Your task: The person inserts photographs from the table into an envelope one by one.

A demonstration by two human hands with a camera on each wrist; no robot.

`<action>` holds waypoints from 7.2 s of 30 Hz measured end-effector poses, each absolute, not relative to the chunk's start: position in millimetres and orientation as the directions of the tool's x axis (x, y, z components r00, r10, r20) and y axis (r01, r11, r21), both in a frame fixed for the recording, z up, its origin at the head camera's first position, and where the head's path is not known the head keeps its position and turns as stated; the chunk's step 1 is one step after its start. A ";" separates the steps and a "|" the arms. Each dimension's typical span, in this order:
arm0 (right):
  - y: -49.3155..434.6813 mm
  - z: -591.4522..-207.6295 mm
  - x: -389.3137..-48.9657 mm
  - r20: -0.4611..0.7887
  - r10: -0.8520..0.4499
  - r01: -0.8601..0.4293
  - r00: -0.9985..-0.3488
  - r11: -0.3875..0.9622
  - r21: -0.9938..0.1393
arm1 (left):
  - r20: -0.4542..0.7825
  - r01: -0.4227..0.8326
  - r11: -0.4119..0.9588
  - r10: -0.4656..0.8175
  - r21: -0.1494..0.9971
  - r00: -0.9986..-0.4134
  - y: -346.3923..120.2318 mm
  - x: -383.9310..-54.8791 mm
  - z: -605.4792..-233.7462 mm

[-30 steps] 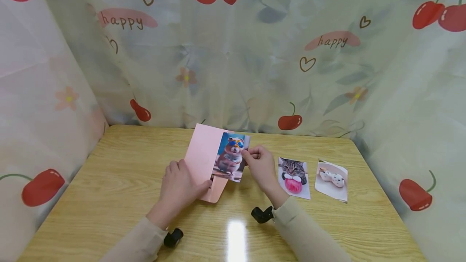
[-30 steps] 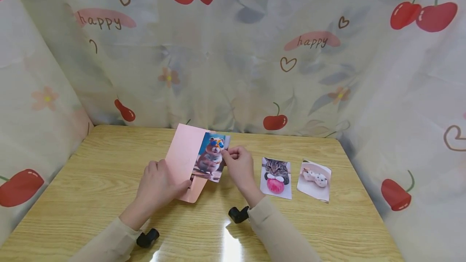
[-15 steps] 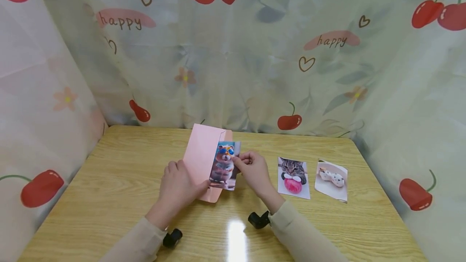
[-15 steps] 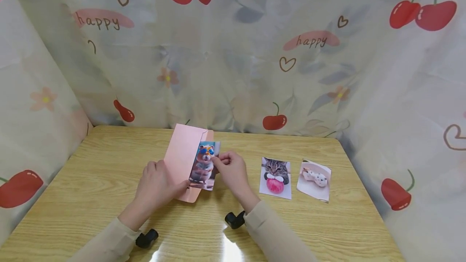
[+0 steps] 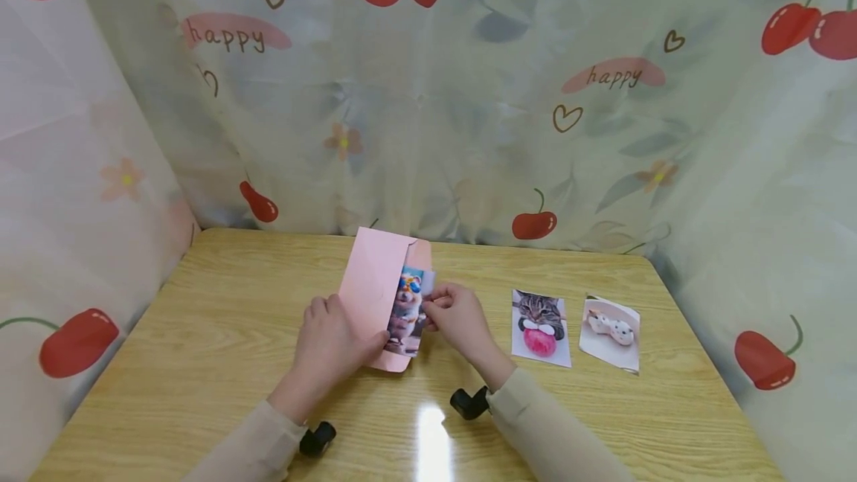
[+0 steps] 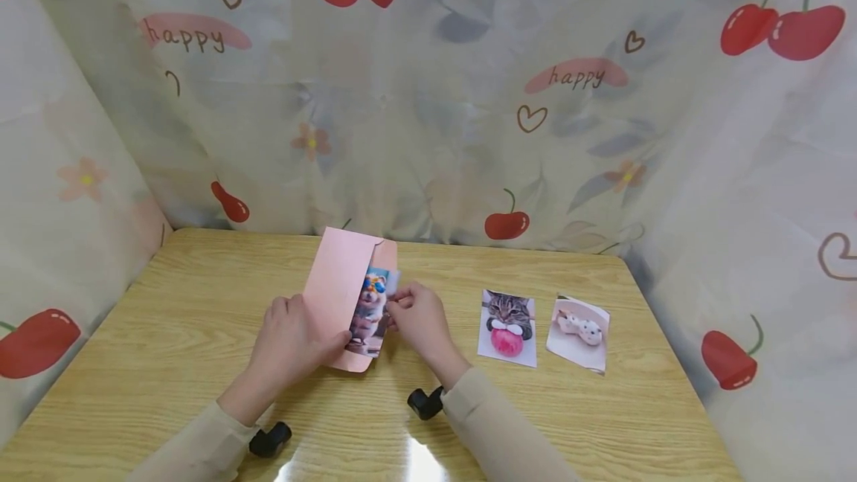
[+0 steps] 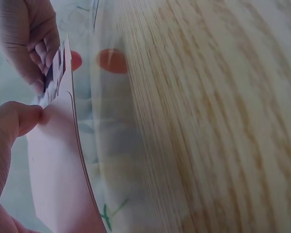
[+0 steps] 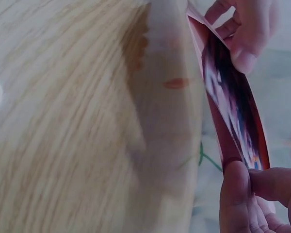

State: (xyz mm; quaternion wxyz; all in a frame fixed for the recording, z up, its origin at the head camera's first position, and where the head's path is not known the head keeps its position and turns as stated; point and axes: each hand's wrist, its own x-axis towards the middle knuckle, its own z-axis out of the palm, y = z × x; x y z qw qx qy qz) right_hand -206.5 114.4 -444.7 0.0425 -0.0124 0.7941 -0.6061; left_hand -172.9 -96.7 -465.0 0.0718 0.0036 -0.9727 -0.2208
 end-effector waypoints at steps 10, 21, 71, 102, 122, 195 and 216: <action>109.1 -454.1 -209.3 -0.103 -0.039 0.089 -0.994 0.266 -0.960 | 0.124 0.030 0.890 -0.030 0.456 -0.992 -91.2 -169.8 -462.6; 99.5 -457.8 -209.5 -0.122 -0.054 0.105 -0.991 0.248 -0.963 | 0.084 0.017 0.891 -0.023 0.453 -0.996 -84.4 -166.1 -457.6; 218.0 -455.4 -213.7 -0.072 0.138 0.120 -0.988 0.388 -0.914 | 0.114 0.007 0.927 -0.038 0.375 -0.993 -93.8 -172.6 -466.2; 304.9 -469.7 -213.9 -0.172 0.290 0.317 -0.941 0.585 -0.746 | 0.118 0.012 0.925 -0.036 0.380 -0.992 -103.7 -173.0 -469.3; 300.5 -470.3 -213.6 -0.233 0.261 0.347 -0.937 0.606 -0.716 | 0.094 -0.010 0.924 -0.050 0.382 -0.994 -101.5 -173.7 -469.4; 245.1 -433.1 -213.0 -0.061 0.153 0.101 -0.986 0.268 -0.958 | 0.070 0.002 0.918 -0.028 0.397 -0.997 -98.2 -172.6 -469.5; 198.0 -427.8 -206.0 0.028 0.196 0.001 -0.980 0.151 -0.989 | 0.098 0.018 0.926 -0.021 0.377 -0.995 -92.5 -172.8 -477.8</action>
